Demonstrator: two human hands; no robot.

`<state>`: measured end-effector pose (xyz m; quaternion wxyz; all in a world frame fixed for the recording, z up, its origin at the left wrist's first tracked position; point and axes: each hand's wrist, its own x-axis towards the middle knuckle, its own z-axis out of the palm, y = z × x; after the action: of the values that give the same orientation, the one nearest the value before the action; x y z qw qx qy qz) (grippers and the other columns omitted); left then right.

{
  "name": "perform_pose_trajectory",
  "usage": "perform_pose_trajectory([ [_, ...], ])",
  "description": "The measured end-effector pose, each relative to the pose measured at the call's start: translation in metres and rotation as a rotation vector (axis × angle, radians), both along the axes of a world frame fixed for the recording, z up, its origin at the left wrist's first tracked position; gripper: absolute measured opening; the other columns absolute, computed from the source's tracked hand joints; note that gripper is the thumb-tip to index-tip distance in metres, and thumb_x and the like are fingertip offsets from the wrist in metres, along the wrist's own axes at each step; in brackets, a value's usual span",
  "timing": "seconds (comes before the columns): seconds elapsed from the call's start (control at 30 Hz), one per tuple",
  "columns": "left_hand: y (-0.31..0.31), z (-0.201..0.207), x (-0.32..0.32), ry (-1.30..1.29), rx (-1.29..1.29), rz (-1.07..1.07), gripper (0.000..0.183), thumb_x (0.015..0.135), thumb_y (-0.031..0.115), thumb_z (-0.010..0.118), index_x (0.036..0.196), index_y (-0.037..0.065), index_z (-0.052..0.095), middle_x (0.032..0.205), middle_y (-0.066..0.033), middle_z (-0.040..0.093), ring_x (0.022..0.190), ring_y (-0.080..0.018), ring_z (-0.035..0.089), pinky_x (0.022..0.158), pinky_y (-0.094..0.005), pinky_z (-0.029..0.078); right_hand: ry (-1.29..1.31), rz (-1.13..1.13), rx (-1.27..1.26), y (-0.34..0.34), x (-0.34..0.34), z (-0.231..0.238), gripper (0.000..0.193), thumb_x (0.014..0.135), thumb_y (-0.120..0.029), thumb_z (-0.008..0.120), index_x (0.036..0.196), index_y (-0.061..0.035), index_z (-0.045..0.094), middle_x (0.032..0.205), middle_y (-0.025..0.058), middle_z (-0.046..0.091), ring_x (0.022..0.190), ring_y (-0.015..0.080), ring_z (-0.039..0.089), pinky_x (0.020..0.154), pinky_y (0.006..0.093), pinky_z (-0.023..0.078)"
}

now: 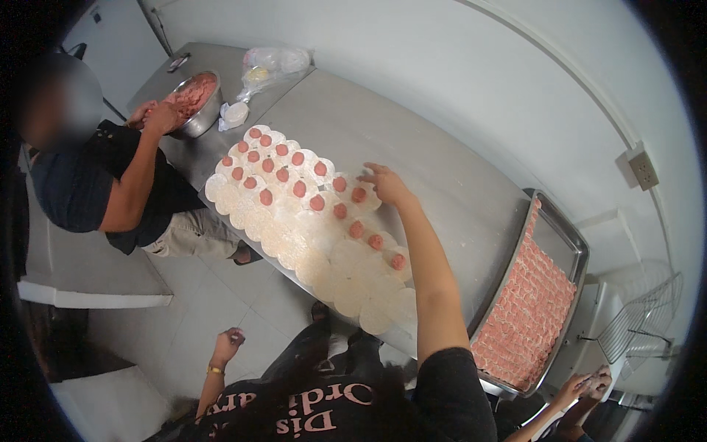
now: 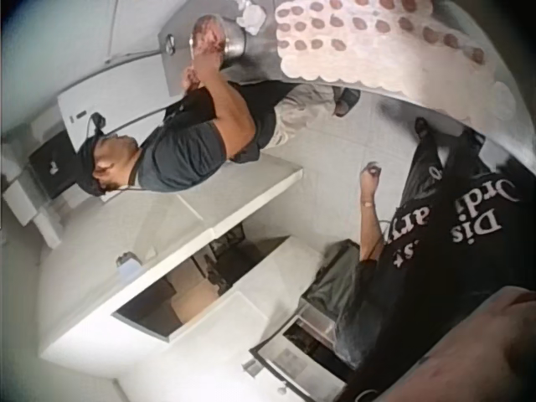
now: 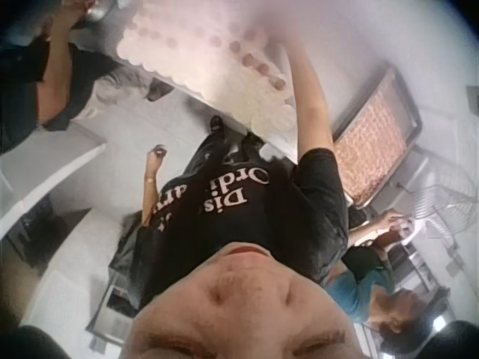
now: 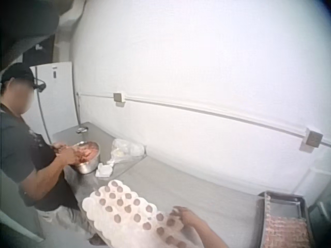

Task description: The person places small portions of meat onto round dough wrappers and folds them into dumplings, then places the finished dumplings onto a metal tray. Two other people are also working at the same table, performing similar tasks.

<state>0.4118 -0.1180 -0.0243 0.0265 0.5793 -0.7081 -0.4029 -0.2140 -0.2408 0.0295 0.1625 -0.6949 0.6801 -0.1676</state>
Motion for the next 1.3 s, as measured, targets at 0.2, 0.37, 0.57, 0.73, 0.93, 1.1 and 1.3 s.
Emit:
perform_pose_trajectory([
  [0.2, -0.009, -0.018, 0.066, -0.024, 0.188, 0.134, 0.015, 0.078, 0.006, 0.063, 0.093, 0.002, 0.065, 0.079, -0.0102, 0.069, 0.068, -0.0180, 0.069, 0.065, -0.0297, 0.054, 0.155, 0.002, -0.140, 0.006, -0.020, -0.020, 0.050, 0.065, 0.003, 0.065, 0.109, -0.0217, 0.067, 0.136, 0.0090, 0.046, 0.123, 0.0305, 0.043, 0.102, 0.0402, 0.038],
  [0.37, -0.045, -0.028, 0.057, -0.067, 0.081, -0.166, 0.015, 0.078, 0.010, 0.066, 0.091, 0.004, 0.066, 0.079, -0.0101, 0.069, 0.069, -0.0193, 0.069, 0.065, -0.0304, 0.054, 0.074, -0.377, -0.068, 0.112, -0.050, -0.013, 0.051, 0.061, 0.000, 0.067, 0.108, -0.0191, 0.067, 0.135, 0.0103, 0.047, 0.124, 0.0314, 0.043, 0.102, 0.0414, 0.037],
  [0.57, -0.103, -0.033, -0.017, -0.013, 0.104, -0.236, 0.020, 0.076, 0.012, 0.070, 0.094, 0.005, 0.066, 0.083, -0.0106, 0.069, 0.070, -0.0237, 0.068, 0.066, -0.0325, 0.054, 0.238, -0.601, 0.031, 0.249, -0.073, 0.001, 0.054, 0.059, -0.001, 0.068, 0.111, -0.0165, 0.065, 0.133, 0.0111, 0.048, 0.122, 0.0323, 0.045, 0.099, 0.0408, 0.040],
  [0.73, -0.099, -0.015, -0.058, 0.010, 0.035, -0.273, 0.022, 0.077, 0.013, 0.070, 0.095, 0.005, 0.065, 0.083, -0.0107, 0.069, 0.070, -0.0228, 0.068, 0.067, -0.0326, 0.053, 0.180, -0.646, 0.129, 0.259, -0.092, 0.020, 0.054, 0.061, -0.001, 0.068, 0.113, -0.0153, 0.064, 0.132, 0.0120, 0.049, 0.118, 0.0325, 0.049, 0.099, 0.0411, 0.041],
  [0.93, -0.050, -0.004, -0.050, -0.042, 0.133, -0.166, 0.022, 0.079, 0.016, 0.070, 0.096, 0.004, 0.065, 0.088, -0.0106, 0.069, 0.075, -0.0236, 0.069, 0.068, -0.0329, 0.053, -0.019, -0.338, -0.194, 0.084, -0.056, 0.017, 0.050, 0.070, 0.000, 0.063, 0.118, -0.0158, 0.061, 0.134, 0.0128, 0.047, 0.120, 0.0341, 0.045, 0.101, 0.0406, 0.039],
  [1.1, 0.009, 0.003, -0.006, -0.062, 0.098, 0.009, 0.021, 0.078, 0.016, 0.070, 0.093, 0.003, 0.065, 0.085, -0.0115, 0.069, 0.072, -0.0237, 0.069, 0.066, -0.0321, 0.054, -0.071, 0.004, -0.114, -0.045, 0.014, -0.002, 0.052, 0.072, 0.000, 0.061, 0.120, -0.0213, 0.061, 0.138, 0.0099, 0.043, 0.124, 0.0328, 0.042, 0.103, 0.0405, 0.037],
  [1.3, 0.069, 0.001, 0.036, -0.122, 0.103, 0.131, 0.020, 0.076, 0.017, 0.070, 0.090, 0.003, 0.067, 0.078, -0.0107, 0.069, 0.071, -0.0213, 0.069, 0.065, -0.0307, 0.054, 0.062, 0.065, -0.001, -0.074, 0.038, -0.018, 0.050, 0.075, -0.003, 0.063, 0.118, -0.0286, 0.063, 0.142, 0.0036, 0.040, 0.131, 0.0299, 0.035, 0.106, 0.0438, 0.031],
])
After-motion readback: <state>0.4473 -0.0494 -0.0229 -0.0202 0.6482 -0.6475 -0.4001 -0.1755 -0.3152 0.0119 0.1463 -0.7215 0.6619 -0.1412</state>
